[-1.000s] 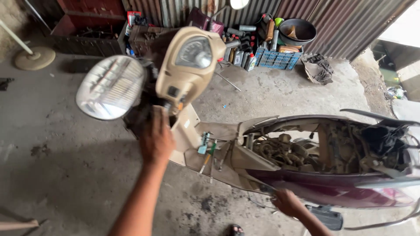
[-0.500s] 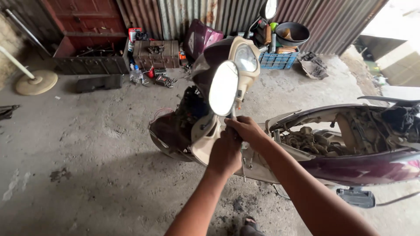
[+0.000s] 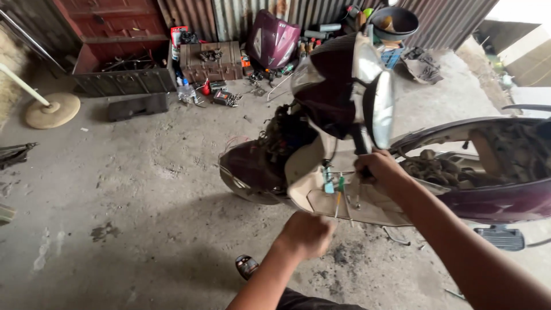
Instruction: Repairing and reassembling the front fairing and components of a TVS Jupiter scooter.
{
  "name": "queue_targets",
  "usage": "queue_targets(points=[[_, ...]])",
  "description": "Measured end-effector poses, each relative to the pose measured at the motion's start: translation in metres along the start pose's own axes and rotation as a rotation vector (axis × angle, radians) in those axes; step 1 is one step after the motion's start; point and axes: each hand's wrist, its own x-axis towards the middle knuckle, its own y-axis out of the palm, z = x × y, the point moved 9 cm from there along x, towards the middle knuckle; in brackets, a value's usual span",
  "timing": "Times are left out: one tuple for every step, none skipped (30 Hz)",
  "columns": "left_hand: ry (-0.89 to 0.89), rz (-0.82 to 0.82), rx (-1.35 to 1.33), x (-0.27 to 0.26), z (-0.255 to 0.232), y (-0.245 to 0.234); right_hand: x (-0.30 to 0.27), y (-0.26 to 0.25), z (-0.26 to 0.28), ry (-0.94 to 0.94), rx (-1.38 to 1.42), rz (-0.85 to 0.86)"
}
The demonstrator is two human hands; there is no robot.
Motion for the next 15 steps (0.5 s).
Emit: queue_targets(points=[[-0.018, 0.126, 0.024, -0.009, 0.021, 0.026, -0.011, 0.002, 0.009, 0.017, -0.001, -0.061], [-0.013, 0.128, 0.024, -0.02, 0.049, 0.047, -0.005, -0.004, 0.004, 0.019, 0.0, -0.067], [-0.017, 0.19, 0.137, -0.032, 0.078, 0.072, 0.001, -0.004, 0.0, -0.003, 0.004, -0.006], [-0.021, 0.25, 0.252, -0.044, 0.108, 0.098, 0.007, -0.004, -0.003, -0.025, 0.009, 0.055], [-0.021, 0.255, 0.249, -0.06, 0.127, 0.097, 0.0, 0.0, 0.002, -0.02, 0.011, 0.055], [-0.068, 0.259, 0.22, -0.076, 0.15, 0.095, -0.006, -0.001, 0.006, -0.007, -0.051, 0.012], [-0.116, 0.27, 0.19, -0.095, 0.173, 0.094, -0.014, 0.0, 0.007, 0.012, -0.109, -0.03], [-0.117, 0.282, 0.188, -0.111, 0.195, 0.102, -0.014, 0.001, 0.008, 0.024, -0.103, -0.028], [-0.162, 0.274, 0.131, -0.127, 0.223, 0.107, -0.015, 0.001, 0.006, 0.047, -0.081, -0.04], [-0.207, 0.266, 0.074, -0.143, 0.25, 0.111, -0.014, 0.0, 0.005, 0.071, -0.059, -0.051], [-0.196, 0.278, 0.077, -0.152, 0.285, 0.166, -0.012, -0.002, -0.001, 0.078, -0.049, -0.063], [-0.201, 0.225, 0.047, -0.175, 0.322, 0.207, -0.009, -0.002, -0.006, 0.063, -0.012, -0.045], [-0.203, 0.171, 0.014, -0.205, 0.361, 0.233, -0.008, -0.005, -0.006, 0.046, 0.022, -0.031], [-0.187, 0.182, 0.013, -0.23, 0.389, 0.294, -0.011, -0.001, 0.0, 0.053, 0.029, -0.047], [-0.226, 0.215, -0.007, -0.255, 0.431, 0.337, -0.015, 0.002, 0.003, 0.082, -0.011, -0.099]])
